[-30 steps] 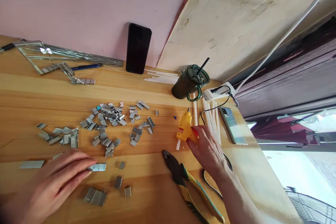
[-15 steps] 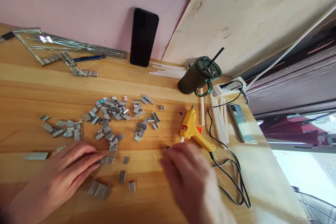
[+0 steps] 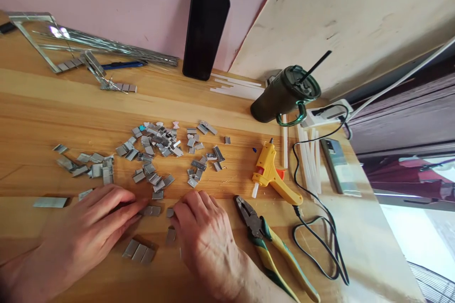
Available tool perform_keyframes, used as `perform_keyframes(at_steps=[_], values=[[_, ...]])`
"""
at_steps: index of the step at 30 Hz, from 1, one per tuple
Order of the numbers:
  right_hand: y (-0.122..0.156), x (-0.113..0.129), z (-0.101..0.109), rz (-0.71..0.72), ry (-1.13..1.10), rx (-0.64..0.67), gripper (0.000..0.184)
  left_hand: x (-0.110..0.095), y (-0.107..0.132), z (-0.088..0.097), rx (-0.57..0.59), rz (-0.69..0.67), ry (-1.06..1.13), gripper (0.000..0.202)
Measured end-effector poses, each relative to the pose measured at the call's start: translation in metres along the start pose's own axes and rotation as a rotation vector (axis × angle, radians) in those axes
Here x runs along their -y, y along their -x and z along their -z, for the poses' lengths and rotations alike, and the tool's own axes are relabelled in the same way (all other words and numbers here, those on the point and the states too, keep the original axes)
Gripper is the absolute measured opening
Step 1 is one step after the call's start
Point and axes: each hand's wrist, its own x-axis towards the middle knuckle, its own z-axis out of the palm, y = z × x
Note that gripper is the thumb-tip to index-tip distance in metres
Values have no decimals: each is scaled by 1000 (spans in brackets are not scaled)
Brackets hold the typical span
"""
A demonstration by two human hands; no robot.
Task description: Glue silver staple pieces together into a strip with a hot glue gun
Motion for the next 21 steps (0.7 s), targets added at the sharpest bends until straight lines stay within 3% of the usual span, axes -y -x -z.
perform_keyframes(at_steps=[21], values=[[-5,3,-6,30,-40,-54,20,-1,4,-5,30,39,42,22]])
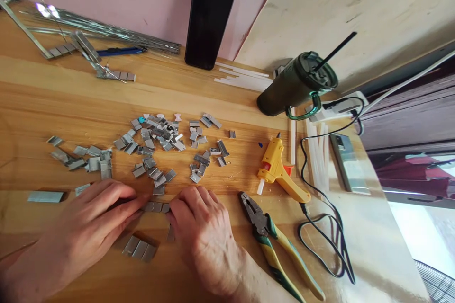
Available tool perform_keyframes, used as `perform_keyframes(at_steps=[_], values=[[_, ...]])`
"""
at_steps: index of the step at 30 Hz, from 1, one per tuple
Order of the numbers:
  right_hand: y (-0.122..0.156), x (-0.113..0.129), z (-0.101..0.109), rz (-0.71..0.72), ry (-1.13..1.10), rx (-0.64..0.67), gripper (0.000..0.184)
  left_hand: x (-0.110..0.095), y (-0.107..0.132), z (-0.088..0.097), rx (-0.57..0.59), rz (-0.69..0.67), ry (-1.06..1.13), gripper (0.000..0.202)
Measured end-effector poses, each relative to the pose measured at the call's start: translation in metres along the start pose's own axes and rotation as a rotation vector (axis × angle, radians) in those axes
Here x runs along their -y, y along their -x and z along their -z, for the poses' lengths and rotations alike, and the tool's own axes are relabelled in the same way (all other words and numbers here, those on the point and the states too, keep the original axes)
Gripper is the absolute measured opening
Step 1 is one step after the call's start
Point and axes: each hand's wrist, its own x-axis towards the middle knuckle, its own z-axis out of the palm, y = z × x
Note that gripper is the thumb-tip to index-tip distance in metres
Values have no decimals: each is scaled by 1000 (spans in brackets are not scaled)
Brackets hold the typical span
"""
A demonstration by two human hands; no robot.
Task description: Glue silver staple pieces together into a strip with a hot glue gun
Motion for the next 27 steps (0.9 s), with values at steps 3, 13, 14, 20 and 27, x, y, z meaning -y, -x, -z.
perform_keyframes(at_steps=[3,13,14,20,27], values=[[0,0,0,-5,-2,4,19,0,0,1,-1,10,4,21],[0,-2,-2,9,0,-10,21,-1,1,0,4,12,10,21],[0,-2,-2,9,1,-10,21,-1,1,0,7,7,10,21],[-1,0,-1,5,15,-11,22,-2,1,1,9,15,6,24],[0,0,-1,9,9,-13,23,-2,1,1,9,4,-10,24]])
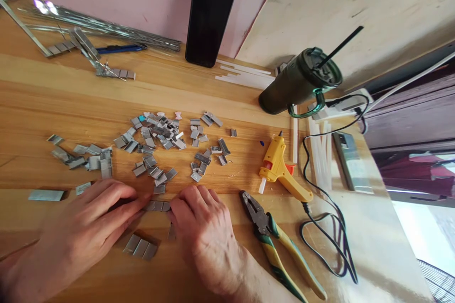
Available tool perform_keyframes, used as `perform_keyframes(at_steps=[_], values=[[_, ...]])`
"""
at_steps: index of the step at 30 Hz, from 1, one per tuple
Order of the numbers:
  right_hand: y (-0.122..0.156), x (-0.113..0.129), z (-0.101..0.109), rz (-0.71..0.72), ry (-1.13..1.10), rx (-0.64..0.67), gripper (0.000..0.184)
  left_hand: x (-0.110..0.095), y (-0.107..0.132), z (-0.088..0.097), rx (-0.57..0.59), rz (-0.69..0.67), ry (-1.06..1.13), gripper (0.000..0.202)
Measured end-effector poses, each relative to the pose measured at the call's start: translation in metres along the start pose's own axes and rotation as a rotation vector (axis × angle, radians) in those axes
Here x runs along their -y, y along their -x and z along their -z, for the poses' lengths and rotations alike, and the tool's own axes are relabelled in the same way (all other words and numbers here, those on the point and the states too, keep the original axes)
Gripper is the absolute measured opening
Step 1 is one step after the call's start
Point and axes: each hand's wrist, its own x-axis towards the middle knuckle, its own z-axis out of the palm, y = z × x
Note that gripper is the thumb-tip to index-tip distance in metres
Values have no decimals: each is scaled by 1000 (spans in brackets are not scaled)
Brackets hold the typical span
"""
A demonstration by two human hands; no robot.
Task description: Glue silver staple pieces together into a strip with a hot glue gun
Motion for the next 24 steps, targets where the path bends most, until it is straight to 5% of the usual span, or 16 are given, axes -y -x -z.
perform_keyframes(at_steps=[24], values=[[3,-2,-3,30,16,10,20,0,1,-1,-19,7,4,27]])
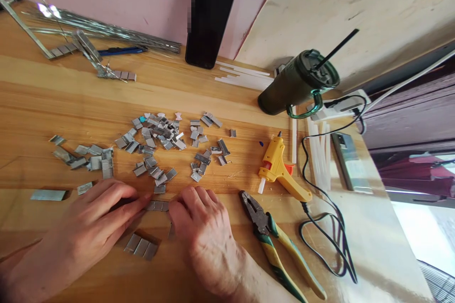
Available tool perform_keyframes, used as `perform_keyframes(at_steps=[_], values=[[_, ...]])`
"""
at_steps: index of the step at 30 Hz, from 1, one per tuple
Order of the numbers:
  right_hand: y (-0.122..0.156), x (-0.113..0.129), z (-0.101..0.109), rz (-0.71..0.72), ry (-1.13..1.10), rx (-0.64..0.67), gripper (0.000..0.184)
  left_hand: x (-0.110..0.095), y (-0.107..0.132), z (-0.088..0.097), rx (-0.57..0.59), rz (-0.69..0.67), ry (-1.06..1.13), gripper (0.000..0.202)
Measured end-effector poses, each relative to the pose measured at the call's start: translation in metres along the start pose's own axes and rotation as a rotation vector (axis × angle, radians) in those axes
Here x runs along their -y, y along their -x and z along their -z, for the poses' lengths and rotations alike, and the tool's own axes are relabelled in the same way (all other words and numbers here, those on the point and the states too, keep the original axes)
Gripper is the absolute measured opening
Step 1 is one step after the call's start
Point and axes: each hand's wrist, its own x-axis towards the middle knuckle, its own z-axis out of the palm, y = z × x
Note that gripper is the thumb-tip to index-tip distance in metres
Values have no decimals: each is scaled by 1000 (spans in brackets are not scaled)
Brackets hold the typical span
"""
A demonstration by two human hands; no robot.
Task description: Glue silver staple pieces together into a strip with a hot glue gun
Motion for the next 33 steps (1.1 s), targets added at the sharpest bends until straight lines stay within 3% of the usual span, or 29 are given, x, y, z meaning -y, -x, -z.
perform_keyframes(at_steps=[25,33], values=[[-2,1,-3,17,-11,-29,19,1,-2,-1,-14,-13,39,31],[-1,2,-1,13,-32,-36,19,0,3,-2,65,27,51,25]])
